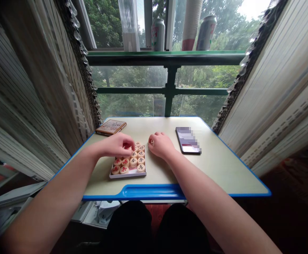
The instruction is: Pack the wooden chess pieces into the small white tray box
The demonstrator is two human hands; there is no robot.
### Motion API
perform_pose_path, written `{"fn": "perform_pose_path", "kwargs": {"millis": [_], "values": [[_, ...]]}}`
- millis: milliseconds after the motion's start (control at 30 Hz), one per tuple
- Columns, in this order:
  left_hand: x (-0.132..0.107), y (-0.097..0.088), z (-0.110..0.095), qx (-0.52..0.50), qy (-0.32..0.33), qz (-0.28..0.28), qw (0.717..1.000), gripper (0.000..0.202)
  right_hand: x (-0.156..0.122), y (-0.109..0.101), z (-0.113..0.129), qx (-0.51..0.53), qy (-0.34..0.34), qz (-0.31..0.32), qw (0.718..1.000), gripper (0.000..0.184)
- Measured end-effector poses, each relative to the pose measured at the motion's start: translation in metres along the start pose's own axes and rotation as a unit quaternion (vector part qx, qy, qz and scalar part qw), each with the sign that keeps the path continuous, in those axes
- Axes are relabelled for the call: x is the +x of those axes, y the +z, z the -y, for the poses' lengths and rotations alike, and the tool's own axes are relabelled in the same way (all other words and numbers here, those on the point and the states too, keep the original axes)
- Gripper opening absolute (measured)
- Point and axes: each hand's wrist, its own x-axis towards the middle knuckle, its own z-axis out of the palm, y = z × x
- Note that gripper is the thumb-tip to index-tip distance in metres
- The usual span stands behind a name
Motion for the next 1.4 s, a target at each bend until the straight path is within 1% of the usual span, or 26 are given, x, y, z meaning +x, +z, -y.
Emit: {"fn": "perform_pose_path", "kwargs": {"millis": [100,233,400,567,667,767,833,900,967,1033,1100,1233,1300,1400], "values": [[-0.004,-0.002,-0.003,0.014,0.013,0.044,0.999,0.021,0.000,-0.001,-0.001,0.005,0.014,-0.007,1.000,0.020],[-0.005,-0.001,-0.005,0.020,0.031,0.076,0.996,0.021,-0.001,-0.002,-0.003,0.022,0.028,-0.002,0.999,0.022],[-0.004,0.001,-0.006,0.032,0.040,0.083,0.995,0.019,-0.002,-0.002,-0.002,0.018,0.033,0.003,0.999,0.022],[-0.006,-0.001,-0.008,0.037,0.046,0.079,0.995,0.019,0.000,0.002,-0.002,0.018,0.012,-0.002,1.000,0.022],[-0.007,-0.005,-0.011,0.031,0.055,0.049,0.997,0.019,0.002,0.003,-0.002,0.021,0.011,-0.005,1.000,0.019],[-0.008,-0.008,-0.014,0.020,0.060,-0.012,0.998,0.018,-0.001,-0.002,0.001,0.055,0.016,-0.023,0.998,0.013],[-0.007,-0.008,-0.014,0.004,0.060,-0.044,0.997,0.018,-0.006,-0.009,0.006,0.111,-0.006,-0.041,0.993,0.012],[-0.006,-0.007,-0.011,-0.017,0.046,-0.065,0.997,0.019,-0.012,-0.017,0.013,0.197,-0.057,-0.055,0.977,0.013],[-0.003,-0.006,-0.007,-0.040,0.022,-0.078,0.996,0.020,-0.017,-0.025,0.020,0.266,-0.091,-0.086,0.956,0.017],[-0.002,-0.005,-0.004,-0.076,0.005,-0.084,0.994,0.021,-0.020,-0.030,0.025,0.299,-0.106,-0.114,0.941,0.018],[-0.001,-0.005,-0.002,-0.123,0.000,-0.090,0.988,0.023,-0.022,-0.031,0.028,0.318,-0.112,-0.121,0.934,0.017],[-0.002,-0.007,-0.006,-0.205,-0.018,-0.088,0.975,0.023,-0.021,-0.027,0.026,0.353,-0.117,-0.117,0.921,0.012],[-0.003,-0.008,-0.010,-0.234,-0.031,-0.080,0.968,0.023,-0.020,-0.023,0.025,0.375,-0.127,-0.129,0.909,0.008],[0.000,-0.005,-0.014,-0.264,-0.040,-0.096,0.959,0.028,-0.019,-0.020,0.024,0.401,-0.145,-0.151,0.892,0.004]]}}
